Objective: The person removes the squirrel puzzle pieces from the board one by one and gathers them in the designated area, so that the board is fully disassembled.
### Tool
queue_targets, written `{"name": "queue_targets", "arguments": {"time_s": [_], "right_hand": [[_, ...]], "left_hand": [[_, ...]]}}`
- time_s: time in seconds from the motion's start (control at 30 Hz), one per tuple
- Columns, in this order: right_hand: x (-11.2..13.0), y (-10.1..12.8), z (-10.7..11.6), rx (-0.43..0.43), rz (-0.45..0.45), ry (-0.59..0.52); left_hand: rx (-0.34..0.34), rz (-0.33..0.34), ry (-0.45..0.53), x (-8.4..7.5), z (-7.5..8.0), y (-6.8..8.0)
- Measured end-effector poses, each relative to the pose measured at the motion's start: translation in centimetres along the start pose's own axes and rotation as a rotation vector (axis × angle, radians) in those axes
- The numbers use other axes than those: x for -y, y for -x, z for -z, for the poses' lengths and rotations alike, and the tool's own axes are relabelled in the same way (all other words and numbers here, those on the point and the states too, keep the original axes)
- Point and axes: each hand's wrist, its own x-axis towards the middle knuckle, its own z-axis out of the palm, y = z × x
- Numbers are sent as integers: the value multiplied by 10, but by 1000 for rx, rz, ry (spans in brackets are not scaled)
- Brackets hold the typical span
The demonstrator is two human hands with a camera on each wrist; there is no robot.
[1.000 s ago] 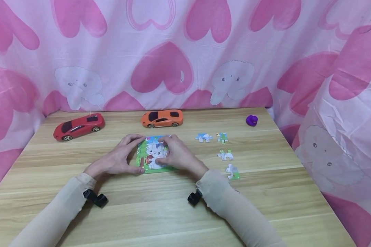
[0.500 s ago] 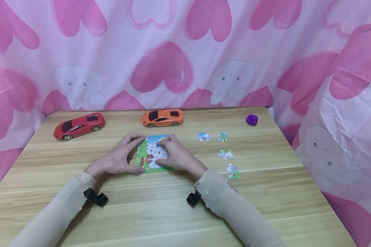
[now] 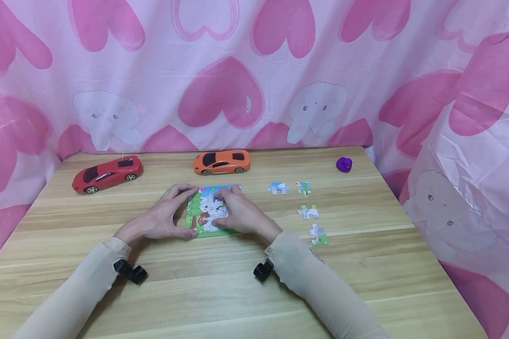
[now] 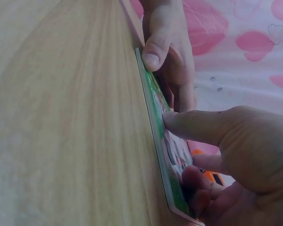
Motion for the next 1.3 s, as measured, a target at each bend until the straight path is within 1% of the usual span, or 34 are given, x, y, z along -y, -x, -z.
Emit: {"name": "queue_targets", "arguments": {"time_s": [0.2, 0.67, 1.0, 1.17, 1.3], "right_hand": [[1, 1, 0, -20, 7, -38], [1, 0, -4, -106, 30, -47], [-1, -2, -6, -142, 72, -54], [0, -2, -4, -140, 83, -63], [-1, 0, -1, -109, 69, -70]], "left_hand": [[-1, 1, -3, 0, 0, 1], [3, -7, -13, -1, 1, 0], [5, -20, -18, 0, 0, -1], [3, -26, -27, 0, 1, -1], [5, -23, -31, -1, 1, -1]]}}
